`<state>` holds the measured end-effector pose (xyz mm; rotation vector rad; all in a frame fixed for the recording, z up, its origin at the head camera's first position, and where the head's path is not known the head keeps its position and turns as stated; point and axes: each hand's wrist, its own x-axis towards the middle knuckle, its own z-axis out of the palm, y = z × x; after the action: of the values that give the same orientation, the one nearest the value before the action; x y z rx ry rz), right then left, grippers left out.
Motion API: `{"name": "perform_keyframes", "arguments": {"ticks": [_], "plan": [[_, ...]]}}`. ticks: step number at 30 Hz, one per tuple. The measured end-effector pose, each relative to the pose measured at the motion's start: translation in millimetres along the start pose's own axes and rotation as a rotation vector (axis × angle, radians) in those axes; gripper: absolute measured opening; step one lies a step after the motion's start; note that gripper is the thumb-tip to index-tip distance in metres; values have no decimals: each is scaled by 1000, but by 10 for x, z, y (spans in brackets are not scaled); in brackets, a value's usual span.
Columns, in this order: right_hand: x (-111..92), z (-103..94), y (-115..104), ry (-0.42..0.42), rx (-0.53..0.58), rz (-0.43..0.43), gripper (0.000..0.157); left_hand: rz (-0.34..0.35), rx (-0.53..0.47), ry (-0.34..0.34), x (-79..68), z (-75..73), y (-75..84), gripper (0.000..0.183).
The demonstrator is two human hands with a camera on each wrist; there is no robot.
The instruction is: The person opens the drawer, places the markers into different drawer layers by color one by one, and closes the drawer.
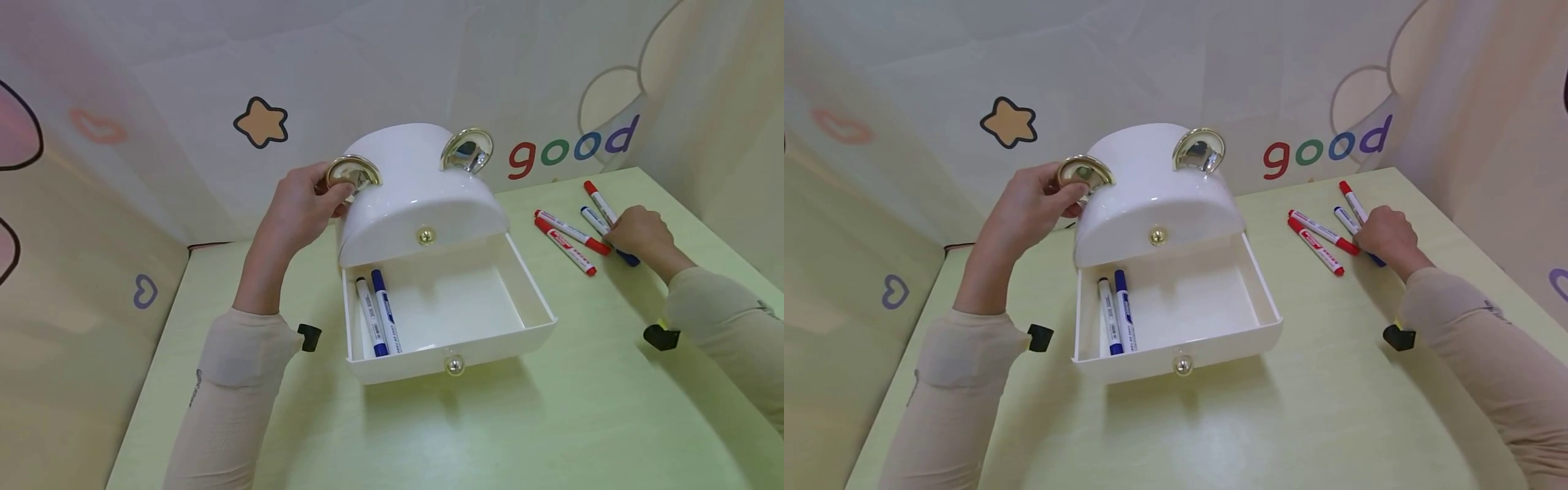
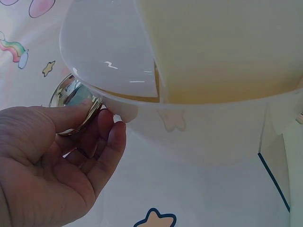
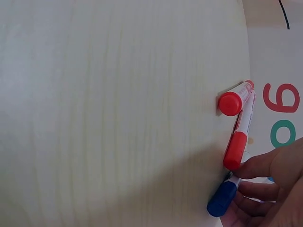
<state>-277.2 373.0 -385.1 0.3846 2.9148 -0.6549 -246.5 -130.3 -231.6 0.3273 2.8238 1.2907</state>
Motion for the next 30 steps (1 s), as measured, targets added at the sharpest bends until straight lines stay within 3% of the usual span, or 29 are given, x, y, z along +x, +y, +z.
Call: {"name": "perform_keyframes", "arguments": {"ticks": [11, 21, 30], "plan": [[-10, 4, 44, -9, -8, -13, 32, -4, -2, -16, -19, -7, 32, 28], [-122, -130, 22, -26, -3, -35, 44, -8, -5, -20, -22, -8, 36, 28], [-247, -253, -64, -74, 72, -73, 50, -7, -1, -23, -25, -24, 38, 28]]}}
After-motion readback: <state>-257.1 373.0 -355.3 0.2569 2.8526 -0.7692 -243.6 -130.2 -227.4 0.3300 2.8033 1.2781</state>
